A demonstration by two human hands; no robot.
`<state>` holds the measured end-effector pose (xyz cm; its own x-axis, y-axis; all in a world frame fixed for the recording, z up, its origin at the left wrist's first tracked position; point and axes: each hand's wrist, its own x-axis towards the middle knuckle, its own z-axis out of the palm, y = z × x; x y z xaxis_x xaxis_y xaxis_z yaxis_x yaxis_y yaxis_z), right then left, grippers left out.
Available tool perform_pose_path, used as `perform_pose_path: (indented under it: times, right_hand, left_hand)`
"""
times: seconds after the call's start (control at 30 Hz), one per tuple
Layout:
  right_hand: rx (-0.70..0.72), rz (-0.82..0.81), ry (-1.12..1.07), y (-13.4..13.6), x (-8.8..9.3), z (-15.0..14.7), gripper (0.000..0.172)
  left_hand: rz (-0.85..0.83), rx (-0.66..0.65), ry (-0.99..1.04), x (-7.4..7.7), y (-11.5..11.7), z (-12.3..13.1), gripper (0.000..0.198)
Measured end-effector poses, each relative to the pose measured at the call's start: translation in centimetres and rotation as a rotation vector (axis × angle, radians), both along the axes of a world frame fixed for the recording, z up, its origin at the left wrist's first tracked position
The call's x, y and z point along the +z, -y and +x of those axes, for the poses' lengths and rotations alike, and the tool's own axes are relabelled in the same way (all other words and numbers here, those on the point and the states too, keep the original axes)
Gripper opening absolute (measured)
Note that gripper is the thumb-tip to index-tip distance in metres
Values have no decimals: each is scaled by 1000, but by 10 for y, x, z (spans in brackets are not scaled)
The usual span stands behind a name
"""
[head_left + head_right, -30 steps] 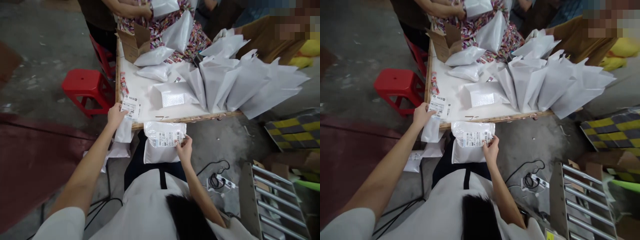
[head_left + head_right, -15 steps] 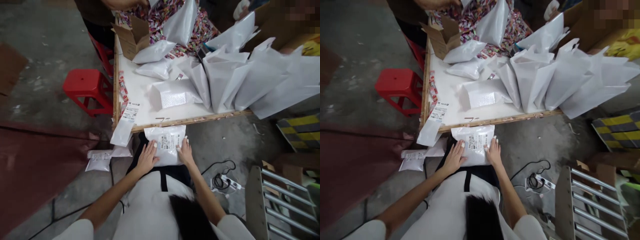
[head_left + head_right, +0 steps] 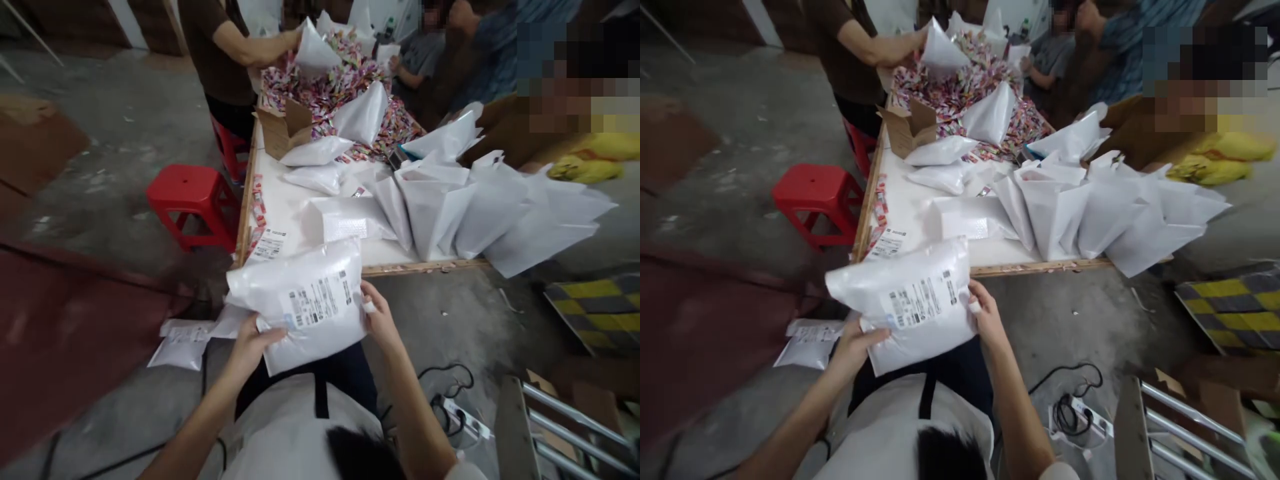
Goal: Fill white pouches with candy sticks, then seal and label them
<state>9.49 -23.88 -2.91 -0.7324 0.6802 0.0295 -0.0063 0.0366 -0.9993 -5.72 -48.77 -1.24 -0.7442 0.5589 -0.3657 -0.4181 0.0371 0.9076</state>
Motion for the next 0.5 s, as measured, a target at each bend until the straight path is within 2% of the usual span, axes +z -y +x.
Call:
perform_pose_path:
  times: [0.07, 0.13, 0.23, 0.3, 0.4, 0.47, 0.5]
  right_hand:
    - [60, 70, -32, -14, 9, -30, 61]
    - [43, 191, -5, -32, 10, -63, 64]
    - [-45, 460, 46, -65, 1, -109, 63]
    - [-57, 676, 111, -88, -7, -132, 59]
    - [-101, 874, 238, -114, -14, -150, 59]
    - [-158, 847, 253, -123, -18, -157, 52]
    - [-173, 821, 249, -124, -19, -160, 46]
  left_hand:
    - [34, 193, -52, 30, 21, -20, 44]
    - [45, 446, -162, 58, 52, -43, 47]
    - [19, 887, -438, 94, 116, -85, 50]
    - [5, 1101, -628, 113, 167, -114, 49]
    - [-36, 1295, -723, 128, 243, -152, 47]
    - [-110, 1373, -620, 124, 277, -168, 47]
    - [-149, 1360, -569, 117, 286, -172, 45]
